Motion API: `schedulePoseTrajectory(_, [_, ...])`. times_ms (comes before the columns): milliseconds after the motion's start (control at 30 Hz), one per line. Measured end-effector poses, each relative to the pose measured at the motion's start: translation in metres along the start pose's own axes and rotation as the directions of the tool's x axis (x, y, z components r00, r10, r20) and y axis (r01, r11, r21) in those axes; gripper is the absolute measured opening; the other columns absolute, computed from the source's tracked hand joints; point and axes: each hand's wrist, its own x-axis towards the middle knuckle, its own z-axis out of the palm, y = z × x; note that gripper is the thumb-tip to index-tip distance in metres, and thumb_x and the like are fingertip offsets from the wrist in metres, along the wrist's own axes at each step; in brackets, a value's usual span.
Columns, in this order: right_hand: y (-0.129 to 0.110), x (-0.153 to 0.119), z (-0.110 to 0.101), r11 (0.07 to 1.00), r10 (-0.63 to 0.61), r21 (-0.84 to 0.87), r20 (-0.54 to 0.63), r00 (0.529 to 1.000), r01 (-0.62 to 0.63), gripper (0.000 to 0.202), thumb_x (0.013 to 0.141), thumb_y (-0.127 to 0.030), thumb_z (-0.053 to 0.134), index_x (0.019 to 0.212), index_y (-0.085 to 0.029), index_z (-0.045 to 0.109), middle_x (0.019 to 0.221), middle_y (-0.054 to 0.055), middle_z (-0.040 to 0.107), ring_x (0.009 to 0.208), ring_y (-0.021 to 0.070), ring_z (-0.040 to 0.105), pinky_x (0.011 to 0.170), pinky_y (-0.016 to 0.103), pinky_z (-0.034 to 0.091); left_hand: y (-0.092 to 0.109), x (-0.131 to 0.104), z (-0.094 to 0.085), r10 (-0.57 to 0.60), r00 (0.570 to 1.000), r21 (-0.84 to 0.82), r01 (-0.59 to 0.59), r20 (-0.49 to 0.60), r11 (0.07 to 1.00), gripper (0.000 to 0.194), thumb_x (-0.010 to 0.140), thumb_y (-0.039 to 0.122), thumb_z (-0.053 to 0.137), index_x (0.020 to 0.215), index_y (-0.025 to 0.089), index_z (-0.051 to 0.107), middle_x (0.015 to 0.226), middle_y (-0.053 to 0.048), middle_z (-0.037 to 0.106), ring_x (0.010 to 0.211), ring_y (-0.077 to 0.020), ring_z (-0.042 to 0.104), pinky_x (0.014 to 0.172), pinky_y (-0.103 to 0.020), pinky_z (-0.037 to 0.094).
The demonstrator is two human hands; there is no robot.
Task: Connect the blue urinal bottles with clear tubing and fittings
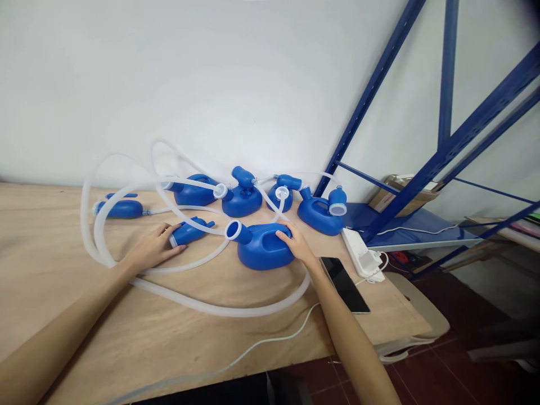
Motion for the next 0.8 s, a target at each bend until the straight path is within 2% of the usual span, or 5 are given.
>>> schedulePoseTrajectory(133, [-0.0001, -0.0005, -0.0001, 1.000, 0.007, 0.005, 0.006, 1.000, -0.007, 0.041, 0.094, -0.057, 0.063, 0.116, -0.023, 0.069, 0.126, 0.010, 0.072, 0.121, 0.0315, 0.066, 0.112, 0.049, 0.047, 0.0003, -0.0009, 0.0007, -0.006, 1.000, -0.004, 0.006, 0.008, 1.000, 0.084, 0.090, 0.075, 0.042, 0.151, 0.018, 0.049, 0.135, -0.017, 0.060, 0.104, -0.0342, 0.069, 0.090, -0.043, 0.053])
schedulePoseTrajectory(300, [0.0019, 0.0005, 0.0007, 1.000, 0.000, 0.016, -0.004, 1.000, 0.000, 0.041, 0.093, -0.057, 0.064, 0.116, -0.023, 0.069, 0.126, 0.011, 0.072, 0.122, 0.0321, 0.066, 0.113, 0.050, 0.046, 0.0010, -0.0016, -0.0010, 0.020, 1.000, -0.015, -0.020, -0.008, 1.000, 0.080, 0.091, 0.071, 0.042, 0.150, 0.016, 0.050, 0.150, -0.018, 0.054, 0.121, -0.0379, 0.065, 0.095, -0.044, 0.052])
schedulePoseTrajectory(500, [0.0068, 0.0019, 0.0013, 1.000, -0.008, 0.014, 0.001, 1.000, 0.008, 0.043, 0.093, -0.059, 0.064, 0.115, -0.022, 0.069, 0.124, 0.010, 0.073, 0.120, 0.0316, 0.067, 0.111, 0.049, 0.048, 0.0039, -0.0022, -0.0034, -0.023, 0.999, -0.031, 0.024, 0.042, 0.999, 0.083, 0.091, 0.073, 0.040, 0.152, 0.017, 0.047, 0.152, -0.017, 0.056, 0.116, -0.0393, 0.068, 0.095, -0.046, 0.052])
schedulePoseTrajectory(667, [0.0068, 0.0018, 0.0011, 1.000, 0.000, 0.019, -0.002, 1.000, 0.000, 0.044, 0.093, -0.059, 0.064, 0.115, -0.021, 0.069, 0.122, 0.010, 0.073, 0.116, 0.0323, 0.068, 0.109, 0.049, 0.049, 0.0028, -0.0030, -0.0010, -0.014, 0.999, -0.040, 0.016, 0.052, 0.999, 0.084, 0.092, 0.073, 0.039, 0.157, 0.018, 0.042, 0.154, -0.017, 0.053, 0.122, -0.0405, 0.065, 0.097, -0.049, 0.053])
schedulePoseTrajectory(800, [0.0076, 0.0015, 0.0015, 1.000, -0.002, 0.024, -0.001, 1.000, 0.003, 0.043, 0.093, -0.059, 0.064, 0.114, -0.021, 0.069, 0.121, 0.010, 0.073, 0.116, 0.0324, 0.068, 0.110, 0.050, 0.049, 0.0018, -0.0030, 0.0022, 0.041, 0.999, -0.013, -0.041, -0.011, 0.999, 0.080, 0.094, 0.069, 0.037, 0.156, 0.018, 0.043, 0.157, -0.017, 0.051, 0.136, -0.0397, 0.056, 0.105, -0.048, 0.050])
